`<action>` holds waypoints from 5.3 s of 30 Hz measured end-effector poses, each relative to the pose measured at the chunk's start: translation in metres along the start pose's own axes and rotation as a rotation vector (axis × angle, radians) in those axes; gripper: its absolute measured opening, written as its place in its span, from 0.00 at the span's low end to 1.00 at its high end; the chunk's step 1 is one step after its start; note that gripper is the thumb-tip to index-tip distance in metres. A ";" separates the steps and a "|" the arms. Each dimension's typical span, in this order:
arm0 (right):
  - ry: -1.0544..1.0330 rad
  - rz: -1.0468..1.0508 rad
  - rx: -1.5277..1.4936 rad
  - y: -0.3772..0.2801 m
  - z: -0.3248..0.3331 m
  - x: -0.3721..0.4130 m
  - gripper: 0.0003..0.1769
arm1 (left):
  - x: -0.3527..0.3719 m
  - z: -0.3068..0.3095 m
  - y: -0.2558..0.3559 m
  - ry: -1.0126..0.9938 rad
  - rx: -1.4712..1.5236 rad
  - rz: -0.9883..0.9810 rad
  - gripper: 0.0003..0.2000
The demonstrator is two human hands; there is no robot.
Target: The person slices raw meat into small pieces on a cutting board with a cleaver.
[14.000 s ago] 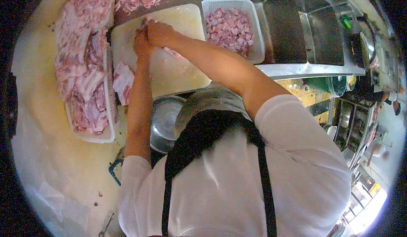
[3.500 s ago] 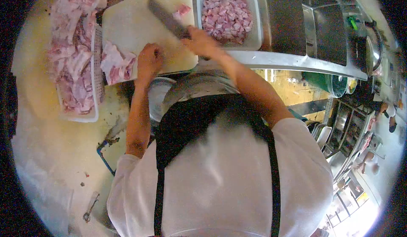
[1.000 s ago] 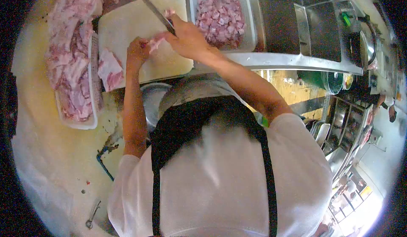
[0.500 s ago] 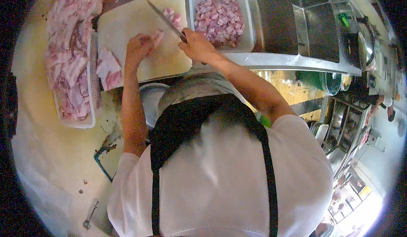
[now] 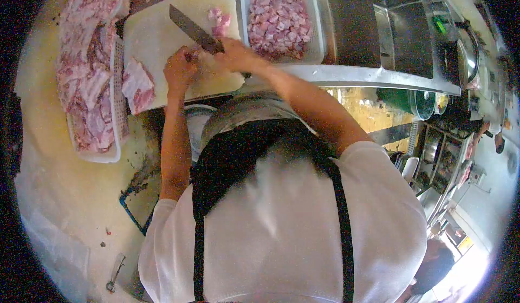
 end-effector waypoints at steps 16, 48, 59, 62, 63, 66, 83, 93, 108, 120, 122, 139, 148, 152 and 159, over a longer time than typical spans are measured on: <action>0.592 0.041 0.163 0.050 0.127 0.031 0.14 | -0.081 0.188 -0.051 0.300 0.380 0.033 0.16; 0.306 0.270 0.104 0.032 0.034 0.053 0.23 | -0.084 0.204 -0.028 0.126 0.222 -0.208 0.16; 0.286 0.109 0.057 0.035 0.043 0.066 0.20 | -0.024 0.058 -0.111 0.120 0.152 0.120 0.08; 0.229 0.254 0.047 0.015 0.032 0.063 0.18 | -0.034 0.038 -0.121 0.283 0.381 0.058 0.08; 0.223 0.255 0.054 0.011 0.028 0.060 0.18 | -0.037 0.034 -0.117 0.287 0.386 0.065 0.08; 0.187 0.319 0.115 -0.011 0.013 0.048 0.17 | -0.048 0.046 -0.077 0.355 0.352 -0.013 0.10; 0.003 0.337 0.405 -0.048 -0.039 0.008 0.15 | -0.031 0.037 -0.066 0.340 0.007 -0.084 0.08; -0.096 0.180 0.388 -0.071 -0.049 -0.015 0.16 | -0.031 0.034 -0.077 0.333 0.042 -0.040 0.05; -0.179 -0.181 -0.141 0.068 0.038 0.127 0.16 | -0.015 -0.002 -0.015 -0.162 0.067 -0.083 0.11; -0.225 -0.156 -0.463 0.100 0.031 0.112 0.16 | -0.001 0.008 -0.002 0.034 0.089 -0.131 0.06; -0.234 -0.174 -0.528 0.102 0.033 0.113 0.16 | -0.002 -0.007 -0.019 -0.111 0.894 0.218 0.05; 0.594 0.363 -0.130 0.048 0.105 0.138 0.14 | -0.083 0.067 0.016 0.305 1.422 0.212 0.08; 0.430 -0.052 -0.827 0.130 0.136 0.117 0.13 | -0.275 0.262 -0.071 0.792 -0.475 0.226 0.26; 0.454 -0.084 -0.815 0.141 0.133 0.096 0.15 | -0.309 0.122 0.057 0.314 -0.053 -0.149 0.19; 0.494 -0.377 -0.561 0.154 0.158 0.115 0.22 | -0.361 -0.087 0.159 0.343 -0.108 -0.594 0.20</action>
Point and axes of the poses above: each hand's wrist, its own x-axis away from the middle knuckle, its own z-axis out of the back of the hand, y = z × x, the point moved 8 cm from there along -x, towards the middle knuckle, and after that the axes turned 1 degree about -x, right-handed, at the moved point
